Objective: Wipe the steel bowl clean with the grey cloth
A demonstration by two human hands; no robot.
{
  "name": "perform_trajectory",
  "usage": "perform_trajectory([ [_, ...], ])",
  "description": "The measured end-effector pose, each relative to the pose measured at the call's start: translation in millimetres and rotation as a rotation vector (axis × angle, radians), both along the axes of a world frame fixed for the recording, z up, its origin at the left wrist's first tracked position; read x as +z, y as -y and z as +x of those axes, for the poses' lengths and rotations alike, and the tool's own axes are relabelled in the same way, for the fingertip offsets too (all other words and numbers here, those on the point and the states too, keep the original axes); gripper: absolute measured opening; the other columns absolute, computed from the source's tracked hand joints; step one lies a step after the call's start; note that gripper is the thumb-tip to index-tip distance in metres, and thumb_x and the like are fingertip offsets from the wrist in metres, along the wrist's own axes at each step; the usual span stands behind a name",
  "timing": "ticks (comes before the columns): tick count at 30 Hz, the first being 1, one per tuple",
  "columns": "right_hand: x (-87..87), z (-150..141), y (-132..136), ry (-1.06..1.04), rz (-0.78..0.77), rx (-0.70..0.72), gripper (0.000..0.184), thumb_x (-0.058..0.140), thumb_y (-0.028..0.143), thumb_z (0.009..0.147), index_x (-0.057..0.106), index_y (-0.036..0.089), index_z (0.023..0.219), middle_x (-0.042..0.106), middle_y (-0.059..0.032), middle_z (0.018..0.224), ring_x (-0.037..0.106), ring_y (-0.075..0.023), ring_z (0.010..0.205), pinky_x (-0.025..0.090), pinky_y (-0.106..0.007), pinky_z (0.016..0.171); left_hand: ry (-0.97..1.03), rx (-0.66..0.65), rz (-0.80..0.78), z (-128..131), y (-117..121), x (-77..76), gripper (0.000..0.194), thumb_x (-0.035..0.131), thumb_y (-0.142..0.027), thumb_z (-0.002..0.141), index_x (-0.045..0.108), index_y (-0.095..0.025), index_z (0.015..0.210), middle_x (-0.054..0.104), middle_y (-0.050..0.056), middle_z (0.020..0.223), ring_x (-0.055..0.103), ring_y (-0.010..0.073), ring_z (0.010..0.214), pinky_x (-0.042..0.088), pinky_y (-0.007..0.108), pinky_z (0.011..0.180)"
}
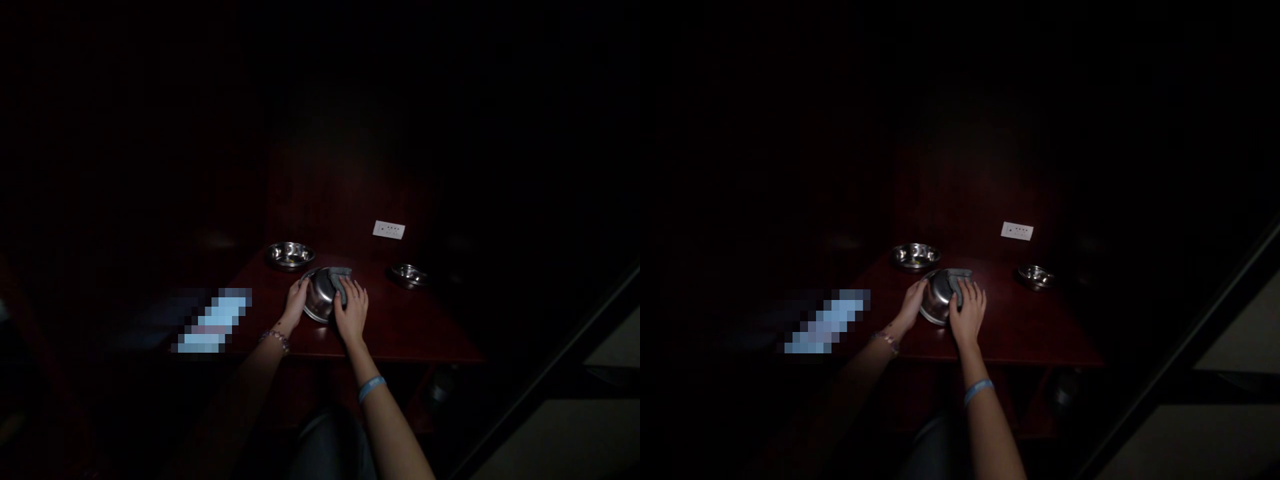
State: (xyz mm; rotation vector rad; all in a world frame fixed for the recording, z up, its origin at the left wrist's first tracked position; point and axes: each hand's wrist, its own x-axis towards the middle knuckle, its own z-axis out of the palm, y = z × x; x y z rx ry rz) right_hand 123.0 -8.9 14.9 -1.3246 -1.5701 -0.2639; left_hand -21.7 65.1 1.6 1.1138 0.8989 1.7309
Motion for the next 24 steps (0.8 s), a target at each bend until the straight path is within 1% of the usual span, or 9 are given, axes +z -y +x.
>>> perform_trajectory([
  [5, -6.4, 5, -7, -0.079, -0.025, -0.083, 0.044, 0.038, 0.034, 0.095, 0.055, 0.025, 0.134, 0.059, -0.0069, 0.137, 0.043, -0.0238, 0.132, 0.025, -0.048, 0.114, 0.005, -0.014, 0.013, -1, 3, 1.7, 0.044, 0.064, -0.052, 0.074, 0.071, -0.013, 0.092, 0.073, 0.011, 0.1, 0.064, 0.024, 0.094, 0.047, 0.037, 0.091],
  [8, -9.5, 6, -10, -0.099, -0.016, -0.104, 0.045, 0.036, 0.034, 0.095, 0.054, 0.023, 0.135, 0.06, -0.0084, 0.135, 0.046, -0.0237, 0.129, 0.027, -0.046, 0.112, -0.001, -0.008, 0.01, -1, 4, 1.8, 0.042, 0.064, -0.053, 0.074, 0.07, -0.014, 0.088, 0.072, 0.009, 0.096, 0.064, 0.023, 0.091, 0.047, 0.035, 0.089],
  [13, -12.2, 8, -12, -0.195, 0.031, -0.036, 0.047, 0.036, 0.038, 0.095, 0.055, 0.02, 0.134, 0.061, -0.0116, 0.133, 0.051, -0.025, 0.124, 0.03, -0.046, 0.111, 0.018, 0.0, -0.02, -1, 5, 2.1, 0.038, 0.064, -0.051, 0.073, 0.069, -0.014, 0.081, 0.071, 0.007, 0.085, 0.062, 0.0204, 0.08, 0.047, 0.033, 0.082],
  [16, -11.9, 8, -12, -0.229, 0.045, -0.004, 0.049, 0.034, 0.041, 0.095, 0.055, 0.018, 0.133, 0.062, -0.0134, 0.131, 0.052, -0.0247, 0.123, 0.03, -0.046, 0.111, 0.038, -0.007, -0.025, -1, 5, 3.0, 0.036, 0.066, -0.05, 0.071, 0.068, -0.015, 0.08, 0.07, 0.006, 0.082, 0.061, 0.0199, 0.079, 0.047, 0.032, 0.081],
  [21, -11.4, 8, -11, -0.193, 0.082, -0.006, 0.047, 0.035, 0.038, 0.095, 0.055, 0.018, 0.133, 0.063, -0.0126, 0.129, 0.054, -0.023, 0.12, 0.035, -0.042, 0.108, 0.043, -0.021, -0.019, -1, 5, 2.7, 0.04, 0.066, -0.052, 0.07, 0.069, -0.014, 0.083, 0.071, 0.007, 0.085, 0.062, 0.0195, 0.08, 0.047, 0.032, 0.08],
  [24, -11.2, 9, -12, -0.165, 0.059, -0.019, 0.047, 0.034, 0.037, 0.095, 0.054, 0.017, 0.134, 0.063, -0.0126, 0.13, 0.054, -0.0232, 0.12, 0.037, -0.042, 0.107, 0.048, -0.036, -0.005, -1, 4, 2.3, 0.044, 0.067, -0.053, 0.07, 0.07, -0.013, 0.088, 0.072, 0.009, 0.092, 0.063, 0.0205, 0.084, 0.047, 0.033, 0.083],
])
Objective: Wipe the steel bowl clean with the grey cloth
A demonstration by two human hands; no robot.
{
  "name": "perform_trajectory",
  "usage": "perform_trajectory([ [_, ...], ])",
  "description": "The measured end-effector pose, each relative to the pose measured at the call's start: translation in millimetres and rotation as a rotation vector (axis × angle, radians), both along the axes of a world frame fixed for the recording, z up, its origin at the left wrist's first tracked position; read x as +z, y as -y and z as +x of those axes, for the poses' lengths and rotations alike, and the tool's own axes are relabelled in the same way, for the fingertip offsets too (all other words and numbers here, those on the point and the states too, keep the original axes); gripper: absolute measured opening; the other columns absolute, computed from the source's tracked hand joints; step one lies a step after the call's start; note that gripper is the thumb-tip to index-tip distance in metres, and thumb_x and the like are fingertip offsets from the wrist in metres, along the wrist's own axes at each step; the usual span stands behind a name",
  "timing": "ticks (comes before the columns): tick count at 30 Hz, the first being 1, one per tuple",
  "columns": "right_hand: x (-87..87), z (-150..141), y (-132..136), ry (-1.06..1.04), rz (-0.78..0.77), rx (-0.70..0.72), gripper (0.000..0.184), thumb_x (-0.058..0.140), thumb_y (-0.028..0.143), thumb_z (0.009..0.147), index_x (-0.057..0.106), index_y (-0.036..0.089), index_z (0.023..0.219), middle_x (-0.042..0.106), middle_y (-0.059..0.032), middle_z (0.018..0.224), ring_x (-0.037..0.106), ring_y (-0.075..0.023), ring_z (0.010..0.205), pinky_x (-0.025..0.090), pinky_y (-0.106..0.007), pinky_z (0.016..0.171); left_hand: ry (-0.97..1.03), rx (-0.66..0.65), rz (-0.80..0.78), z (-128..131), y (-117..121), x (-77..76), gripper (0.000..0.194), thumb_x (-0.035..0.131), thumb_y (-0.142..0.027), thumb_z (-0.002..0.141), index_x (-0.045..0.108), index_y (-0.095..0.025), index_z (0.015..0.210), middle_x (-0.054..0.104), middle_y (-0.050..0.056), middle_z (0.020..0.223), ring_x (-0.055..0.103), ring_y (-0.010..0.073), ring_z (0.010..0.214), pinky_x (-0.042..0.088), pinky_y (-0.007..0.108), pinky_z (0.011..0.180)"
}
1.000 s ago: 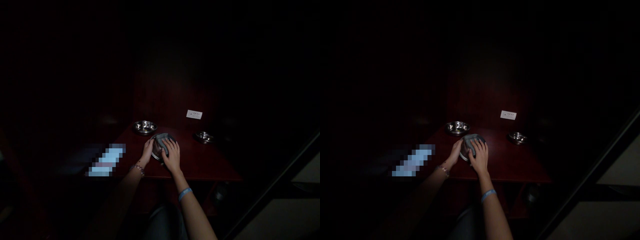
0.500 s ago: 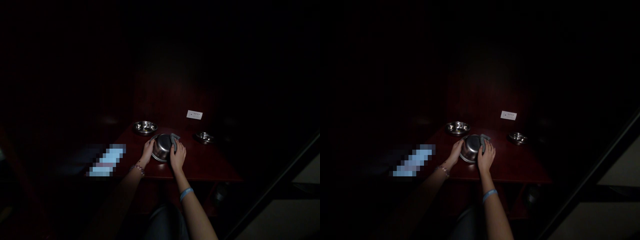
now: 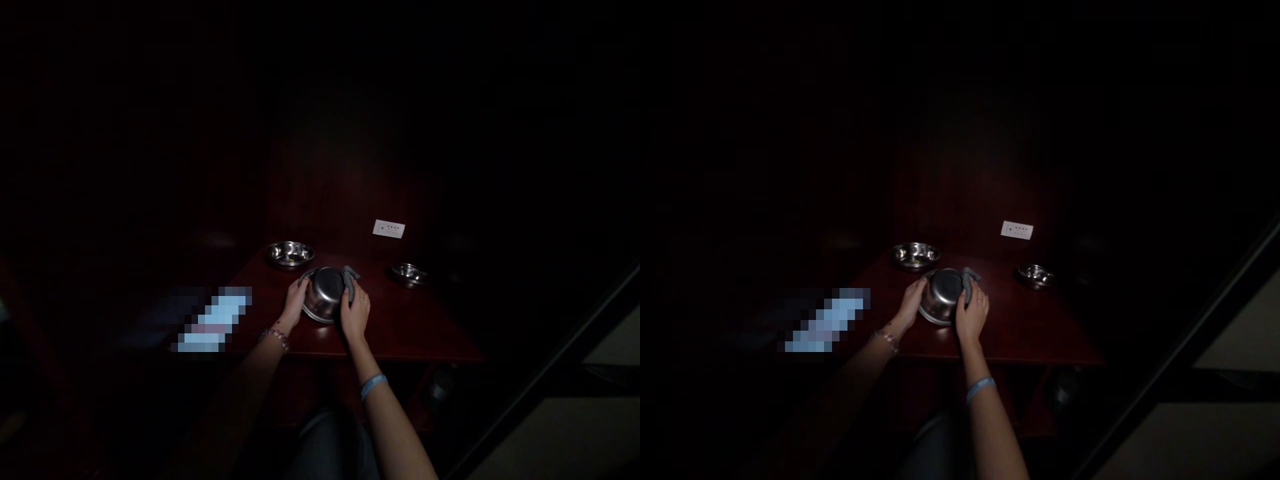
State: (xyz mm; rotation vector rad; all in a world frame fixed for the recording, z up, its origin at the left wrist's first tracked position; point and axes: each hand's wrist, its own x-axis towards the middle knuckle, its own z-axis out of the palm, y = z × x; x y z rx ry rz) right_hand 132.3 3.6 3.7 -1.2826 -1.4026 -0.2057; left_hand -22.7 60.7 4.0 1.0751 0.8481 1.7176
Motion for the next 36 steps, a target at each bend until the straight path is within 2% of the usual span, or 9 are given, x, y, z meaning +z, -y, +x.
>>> perform_trajectory([
  [4, 0.9, 0, 0, 0.008, -0.06, -0.004, 0.049, 0.033, 0.037, 0.096, 0.053, 0.016, 0.135, 0.062, -0.0131, 0.132, 0.054, -0.023, 0.122, 0.038, -0.042, 0.107, 0.014, -0.012, 0.016, 0, 1, 1.6, 0.048, 0.068, -0.054, 0.07, 0.071, -0.013, 0.093, 0.073, 0.01, 0.099, 0.064, 0.0217, 0.09, 0.047, 0.034, 0.088],
  [11, 1.4, 0, 1, -0.044, -0.038, 0.044, 0.049, 0.035, 0.038, 0.095, 0.054, 0.017, 0.135, 0.061, -0.0134, 0.133, 0.054, -0.0244, 0.122, 0.037, -0.043, 0.107, 0.029, -0.013, -0.001, 1, 4, 4.2, 0.053, 0.07, -0.059, 0.067, 0.071, -0.013, 0.094, 0.073, 0.01, 0.099, 0.064, 0.0227, 0.093, 0.047, 0.034, 0.088],
  [20, 0.7, 0, 0, -0.049, -0.012, 0.067, 0.048, 0.037, 0.038, 0.095, 0.054, 0.018, 0.135, 0.061, -0.0126, 0.132, 0.053, -0.0239, 0.122, 0.037, -0.043, 0.107, 0.012, 0.03, 0.008, 0, 1, 1.6, 0.051, 0.069, -0.058, 0.068, 0.072, -0.013, 0.09, 0.073, 0.01, 0.097, 0.064, 0.0231, 0.093, 0.047, 0.034, 0.09],
  [30, 4.2, -2, 3, 0.097, -0.019, 0.05, 0.047, 0.037, 0.035, 0.095, 0.053, 0.018, 0.136, 0.057, -0.0138, 0.137, 0.048, -0.0252, 0.128, 0.035, -0.047, 0.11, -0.009, 0.05, -0.005, 0, -2, -0.9, 0.047, 0.066, -0.056, 0.07, 0.071, -0.013, 0.088, 0.073, 0.009, 0.095, 0.063, 0.0223, 0.09, 0.047, 0.034, 0.087],
  [36, 9.7, -8, 12, 0.272, -0.003, 0.177, 0.046, 0.043, 0.031, 0.093, 0.052, 0.022, 0.138, 0.055, -0.0096, 0.141, 0.046, -0.0239, 0.132, 0.031, -0.048, 0.115, -0.011, 0.067, -0.014, 0, -3, -0.4, 0.043, 0.065, -0.055, 0.071, 0.07, -0.014, 0.084, 0.072, 0.008, 0.087, 0.063, 0.0213, 0.085, 0.047, 0.034, 0.084],
])
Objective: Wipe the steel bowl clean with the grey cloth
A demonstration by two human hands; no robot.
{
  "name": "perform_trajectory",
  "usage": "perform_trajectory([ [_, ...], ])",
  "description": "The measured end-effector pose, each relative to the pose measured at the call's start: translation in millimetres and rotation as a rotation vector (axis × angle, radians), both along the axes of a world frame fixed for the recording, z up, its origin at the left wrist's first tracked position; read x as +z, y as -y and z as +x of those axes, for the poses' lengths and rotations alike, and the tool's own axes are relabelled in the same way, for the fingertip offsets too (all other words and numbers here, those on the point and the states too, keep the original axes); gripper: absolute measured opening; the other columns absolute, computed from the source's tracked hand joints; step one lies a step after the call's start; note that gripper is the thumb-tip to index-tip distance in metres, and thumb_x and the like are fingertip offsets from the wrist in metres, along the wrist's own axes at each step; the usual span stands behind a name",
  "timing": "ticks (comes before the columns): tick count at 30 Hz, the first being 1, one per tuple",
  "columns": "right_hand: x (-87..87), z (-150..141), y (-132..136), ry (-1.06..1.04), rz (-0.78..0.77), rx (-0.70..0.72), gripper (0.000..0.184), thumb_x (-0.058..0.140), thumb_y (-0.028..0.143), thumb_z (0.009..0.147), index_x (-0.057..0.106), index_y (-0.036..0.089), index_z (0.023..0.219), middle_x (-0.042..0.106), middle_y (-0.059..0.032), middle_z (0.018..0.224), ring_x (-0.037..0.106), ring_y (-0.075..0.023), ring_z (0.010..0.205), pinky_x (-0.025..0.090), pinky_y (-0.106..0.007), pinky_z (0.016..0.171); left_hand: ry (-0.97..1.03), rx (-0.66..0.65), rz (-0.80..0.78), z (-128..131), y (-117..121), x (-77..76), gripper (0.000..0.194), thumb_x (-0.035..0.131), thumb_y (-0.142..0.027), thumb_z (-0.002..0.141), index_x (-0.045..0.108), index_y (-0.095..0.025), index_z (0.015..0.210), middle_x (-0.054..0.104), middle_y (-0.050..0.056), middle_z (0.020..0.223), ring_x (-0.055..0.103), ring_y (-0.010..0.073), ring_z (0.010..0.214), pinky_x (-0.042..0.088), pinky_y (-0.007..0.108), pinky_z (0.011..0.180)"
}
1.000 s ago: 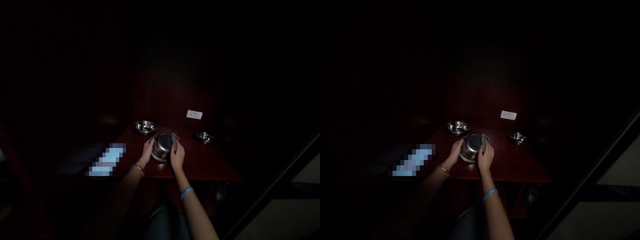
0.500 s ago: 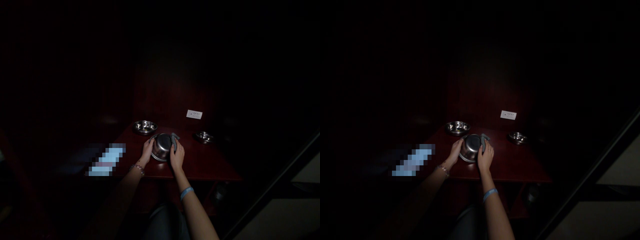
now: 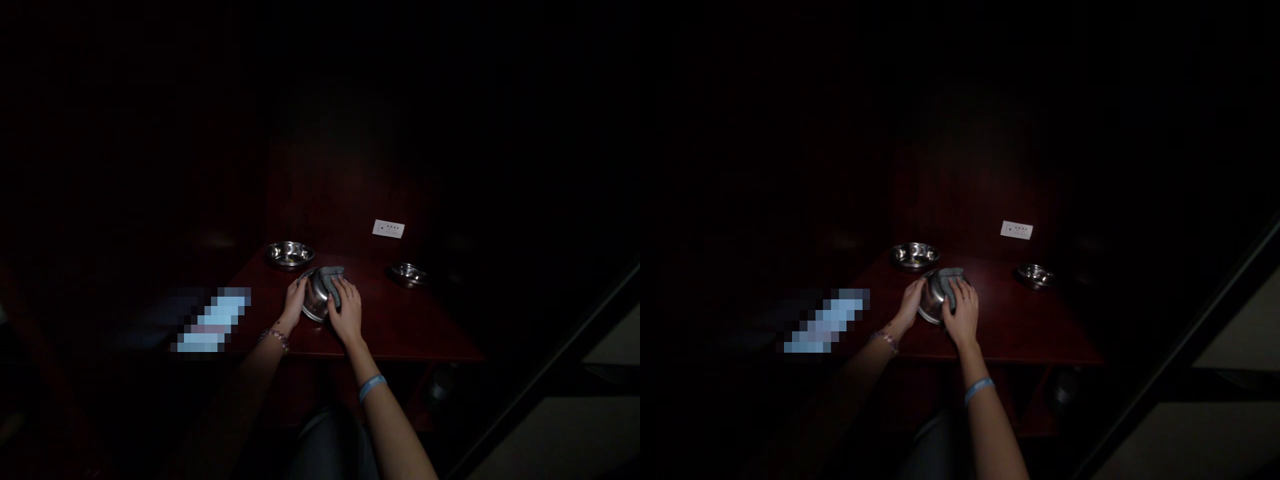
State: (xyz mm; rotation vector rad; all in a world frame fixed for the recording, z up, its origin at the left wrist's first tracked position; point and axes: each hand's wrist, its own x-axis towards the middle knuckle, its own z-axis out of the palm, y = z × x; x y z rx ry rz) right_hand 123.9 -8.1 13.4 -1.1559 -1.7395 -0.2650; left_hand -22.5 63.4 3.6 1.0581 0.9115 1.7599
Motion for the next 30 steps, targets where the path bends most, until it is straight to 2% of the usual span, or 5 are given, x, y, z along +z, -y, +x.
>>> perform_trajectory([
  [5, 7.8, -4, 9, 0.107, 0.006, 0.104, 0.047, 0.046, 0.031, 0.091, 0.052, 0.025, 0.138, 0.054, -0.0057, 0.143, 0.045, -0.0224, 0.134, 0.033, -0.045, 0.115, 0.021, -0.017, 0.014, 0, 2, 1.4, 0.041, 0.064, -0.054, 0.072, 0.068, -0.015, 0.083, 0.072, 0.008, 0.087, 0.064, 0.0215, 0.086, 0.048, 0.034, 0.085],
  [12, 13.3, -8, 15, 0.172, 0.016, 0.164, 0.048, 0.05, 0.029, 0.088, 0.055, 0.026, 0.136, 0.055, -0.0035, 0.142, 0.045, -0.0219, 0.134, 0.034, -0.043, 0.115, 0.045, -0.027, 0.036, 0, 7, 3.3, 0.036, 0.065, -0.048, 0.07, 0.068, -0.015, 0.083, 0.072, 0.007, 0.089, 0.064, 0.0218, 0.087, 0.048, 0.035, 0.088],
  [19, 13.0, -7, 14, 0.154, 0.011, 0.168, 0.046, 0.05, 0.029, 0.089, 0.056, 0.026, 0.135, 0.054, -0.0022, 0.144, 0.045, -0.0219, 0.134, 0.035, -0.042, 0.114, 0.123, -0.063, -0.128, 1, 6, 8.1, 0.054, 0.058, -0.062, 0.076, 0.07, -0.012, 0.093, 0.074, 0.012, 0.095, 0.066, 0.0255, 0.092, 0.049, 0.037, 0.09],
  [24, 11.5, -7, 12, 0.155, 0.03, 0.187, 0.047, 0.052, 0.029, 0.088, 0.055, 0.026, 0.135, 0.054, -0.0029, 0.144, 0.045, -0.0227, 0.133, 0.035, -0.043, 0.113, 0.131, -0.119, -0.123, 1, 9, 11.0, 0.064, 0.058, -0.07, 0.075, 0.071, -0.011, 0.095, 0.074, 0.014, 0.096, 0.067, 0.0286, 0.097, 0.049, 0.036, 0.091],
  [30, 10.9, -7, 12, 0.154, 0.033, 0.183, 0.046, 0.052, 0.029, 0.089, 0.055, 0.026, 0.135, 0.053, -0.0025, 0.144, 0.045, -0.023, 0.133, 0.036, -0.043, 0.114, 0.112, -0.102, -0.142, 1, 14, 13.9, 0.063, 0.056, -0.069, 0.077, 0.071, -0.011, 0.096, 0.074, 0.014, 0.098, 0.066, 0.0305, 0.103, 0.049, 0.037, 0.093],
])
